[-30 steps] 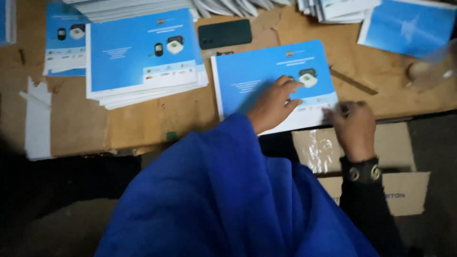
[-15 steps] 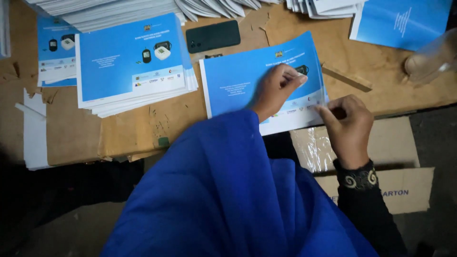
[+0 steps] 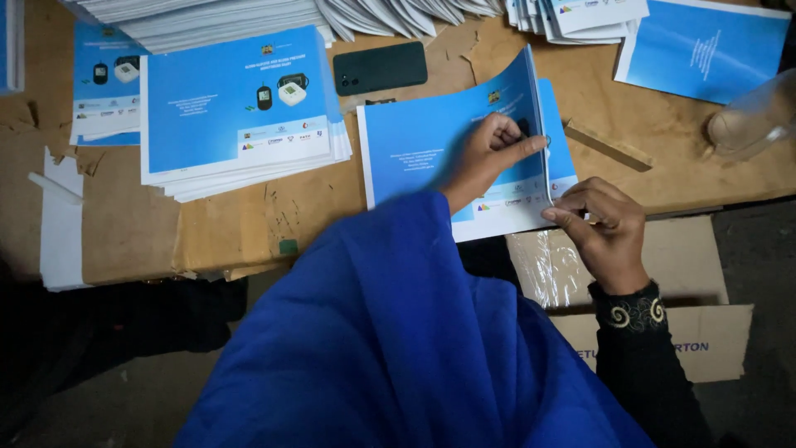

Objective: The person is manually folding printed sheets and using a wooden block to crease the edges to create booklets.

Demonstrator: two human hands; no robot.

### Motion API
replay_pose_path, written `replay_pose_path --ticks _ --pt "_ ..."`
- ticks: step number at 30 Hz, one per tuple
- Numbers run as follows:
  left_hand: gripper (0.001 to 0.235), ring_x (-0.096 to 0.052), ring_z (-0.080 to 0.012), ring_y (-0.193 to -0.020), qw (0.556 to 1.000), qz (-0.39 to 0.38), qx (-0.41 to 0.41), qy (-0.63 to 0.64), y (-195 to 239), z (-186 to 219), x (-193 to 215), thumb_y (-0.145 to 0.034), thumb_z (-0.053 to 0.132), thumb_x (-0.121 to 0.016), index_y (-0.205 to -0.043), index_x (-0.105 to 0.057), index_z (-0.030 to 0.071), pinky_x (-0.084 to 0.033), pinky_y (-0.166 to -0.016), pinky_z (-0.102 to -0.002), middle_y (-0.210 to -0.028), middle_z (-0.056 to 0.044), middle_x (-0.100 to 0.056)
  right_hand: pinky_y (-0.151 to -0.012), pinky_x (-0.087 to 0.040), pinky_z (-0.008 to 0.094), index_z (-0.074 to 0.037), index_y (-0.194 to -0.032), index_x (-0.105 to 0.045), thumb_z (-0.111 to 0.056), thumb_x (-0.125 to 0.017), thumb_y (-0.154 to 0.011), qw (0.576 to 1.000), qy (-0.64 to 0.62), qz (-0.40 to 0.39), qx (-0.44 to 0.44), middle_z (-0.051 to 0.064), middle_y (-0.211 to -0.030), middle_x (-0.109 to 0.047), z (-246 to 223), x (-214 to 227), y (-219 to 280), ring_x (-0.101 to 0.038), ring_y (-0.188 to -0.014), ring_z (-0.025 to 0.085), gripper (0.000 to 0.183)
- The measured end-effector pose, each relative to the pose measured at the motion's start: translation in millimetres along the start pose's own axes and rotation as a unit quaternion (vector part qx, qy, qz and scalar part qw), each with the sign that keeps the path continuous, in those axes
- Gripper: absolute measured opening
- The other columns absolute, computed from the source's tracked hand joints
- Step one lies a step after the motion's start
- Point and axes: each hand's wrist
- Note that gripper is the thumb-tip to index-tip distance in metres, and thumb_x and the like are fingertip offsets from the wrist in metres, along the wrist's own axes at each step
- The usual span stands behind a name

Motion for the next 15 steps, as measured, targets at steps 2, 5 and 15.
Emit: replay_pose_path --ticks 2,5,15 --pt "0.051 -0.06 -0.0198 -0.083 1.0 -0.003 0.004 0.015 0 -6 0 -0.087 0.046 -0.073 -0.1 -0.05 0.002 -0.055 -0.07 -0.04 -0.088 -0.013 -0.052 -0.058 -0.043 0.031 -0.002 -0.077 -0.071 -0.002 -0.084 -0.078 1.0 0.001 -0.004 0.002 0.011 -0.069 -0.059 -1 0 1 -0.053 -0.056 0.023 0.013" --pt "0.055 -0.057 -0.0163 -0.081 0.998 -0.003 0.039 0.04 -4 -9 1 -0.081 0.047 -0.078 -0.099 -0.05 0.002 -0.054 -0.066 -0.034 -0.088 -0.011 -0.051 -0.059 -0.043 0.034 0.001 -0.077 -0.07 0.0 -0.082 -0.08 1.0 -0.006 -0.002 0.015 0.014 -0.068 -0.058 -2 -1 -2 -0.052 -0.056 0.025 0.013" --pt "0.053 -0.059 -0.0182 -0.083 0.996 -0.018 0.082 0.038 0 11 0 -0.08 0.044 -0.078 -0.101 -0.05 0.004 -0.053 -0.065 -0.032 -0.09 -0.011 -0.052 -0.059 -0.043 0.035 0.002 -0.078 -0.07 -0.001 -0.082 -0.08 1.0 0.0 -0.002 0.028 0.015 -0.069 -0.059 -1 -2 -1 -0.052 -0.056 0.027 0.013"
Point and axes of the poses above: each hand's wrist, its own y-axis away from the middle knuckle, its own x-axis out of the back of the hand, z = x × y
